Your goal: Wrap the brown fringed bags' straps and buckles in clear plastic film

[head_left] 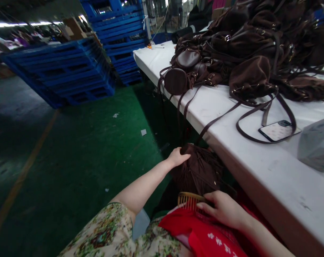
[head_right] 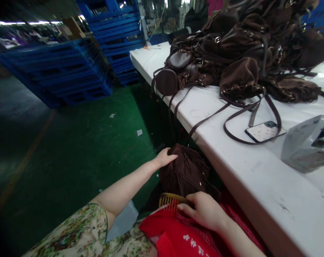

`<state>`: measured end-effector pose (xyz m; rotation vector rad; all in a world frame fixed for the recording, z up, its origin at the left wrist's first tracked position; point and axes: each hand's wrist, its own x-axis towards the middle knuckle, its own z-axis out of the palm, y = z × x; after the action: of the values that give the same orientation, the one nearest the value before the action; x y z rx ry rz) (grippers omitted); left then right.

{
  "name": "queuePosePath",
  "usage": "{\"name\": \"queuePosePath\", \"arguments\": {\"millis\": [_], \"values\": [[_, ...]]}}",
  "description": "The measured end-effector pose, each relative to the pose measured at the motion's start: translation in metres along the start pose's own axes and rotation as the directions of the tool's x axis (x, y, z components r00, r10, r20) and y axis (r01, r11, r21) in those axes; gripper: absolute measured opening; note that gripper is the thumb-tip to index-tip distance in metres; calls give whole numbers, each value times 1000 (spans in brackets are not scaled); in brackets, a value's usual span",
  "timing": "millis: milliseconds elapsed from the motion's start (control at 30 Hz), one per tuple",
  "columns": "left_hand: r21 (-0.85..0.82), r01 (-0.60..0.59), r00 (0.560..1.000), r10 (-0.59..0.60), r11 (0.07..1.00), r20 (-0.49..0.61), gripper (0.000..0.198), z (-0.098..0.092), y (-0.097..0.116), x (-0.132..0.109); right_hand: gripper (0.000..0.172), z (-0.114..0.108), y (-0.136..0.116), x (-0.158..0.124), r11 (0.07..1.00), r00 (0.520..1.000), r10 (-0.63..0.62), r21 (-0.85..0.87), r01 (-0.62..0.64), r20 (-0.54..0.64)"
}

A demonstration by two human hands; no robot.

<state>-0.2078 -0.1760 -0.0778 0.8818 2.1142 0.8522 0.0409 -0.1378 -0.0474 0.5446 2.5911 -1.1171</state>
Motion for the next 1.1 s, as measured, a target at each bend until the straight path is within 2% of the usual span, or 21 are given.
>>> {"name": "queuePosePath", "arguments": {"millis": [67, 100, 133, 167, 200, 267, 300, 333, 367, 400, 500, 533, 567, 633, 667, 733, 767, 833, 900, 967, 1100], "values": [[69, -219, 970, 224, 973, -91, 78, -12, 19, -19, 48, -4, 0, -5, 991, 999, 26, 130, -31, 41], [83, -364, 925, 370, 928, -83, 71, -17, 29, -29, 48, -5, -1, -8, 983, 998, 27, 181, -37, 56], [55, -483, 875, 484, 874, -4, 58, -21, 37, -39, 46, -6, -3, -10, 974, 998, 21, 225, -35, 66], [-10, -555, 824, 551, 832, 132, 46, -23, 44, -48, 45, -7, -5, -11, 964, 998, 15, 263, -31, 65], [-97, -567, 767, 567, 818, 299, 40, -23, 49, -56, 45, -7, -7, -12, 954, 998, 11, 297, -28, 57], [-231, -464, 626, 501, 855, 597, 45, -15, 52, -64, 45, -8, -9, -11, 936, 999, 16, 350, -25, 30], [-256, -388, 570, 449, 885, 688, 49, -8, 51, -65, 45, -8, -10, -10, 922, 1000, 23, 385, -29, 19], [-257, -320, 542, 399, 912, 739, 52, 0, 49, -65, 46, -8, -11, -9, 900, 999, 32, 434, -34, 12], [-242, -275, 548, 359, 930, 756, 52, 9, 46, -63, 46, -8, -12, -9, 870, 999, 41, 492, -36, 2], [-210, -260, 584, 327, 942, 743, 50, 17, 44, -60, 46, -8, -13, -9, 833, 999, 51, 552, -36, -11], [26, -360, 780, 286, 933, 557, 39, 34, 39, -52, 48, -11, -21, -18, 728, 998, 55, 686, -13, -39], [137, -408, 831, 306, 902, 464, 34, 35, 38, -51, 48, -14, -25, -23, 720, 999, 20, 694, 6, -30], [235, -452, 854, 342, 860, 392, 30, 35, 36, -52, 49, -18, -28, -28, 733, 999, -15, 680, 34, -34], [332, -550, 826, 439, 766, 354, 23, 29, 32, -63, 47, -27, -31, -33, 822, 992, -23, 562, 90, -125], [329, -607, 785, 485, 723, 385, 23, 24, 28, -72, 45, -32, -29, -32, 892, 976, 13, 443, 88, -219], [271, -708, 685, 542, 652, 487, 28, 14, 19, -95, 40, -40, -22, -21, 989, 904, 78, 144, -18, -420], [244, -736, 646, 547, 631, 533, 30, 9, 13, -107, 38, -41, -17, -12, 996, 875, 73, 0, -84, -479], [204, -750, 605, 529, 629, 595, 31, 0, -1, -129, 35, -38, -9, 9, 959, 863, 4, -244, -148, -506], [173, -719, 617, 503, 673, 606, 30, -6, -16, -144, 35, -31, -8, 29, 903, 873, -81, -406, -140, -481], [141, -658, 661, 477, 740, 579, 28, -10, -29, -153, 34, -22, -15, 45, 848, 886, -128, -512, -135, -446], [92, -526, 770, 428, 846, 473, 27, -16, -45, -158, 30, -12, -36, 58, 803, 948, -29, -571, -167, -318]]}}
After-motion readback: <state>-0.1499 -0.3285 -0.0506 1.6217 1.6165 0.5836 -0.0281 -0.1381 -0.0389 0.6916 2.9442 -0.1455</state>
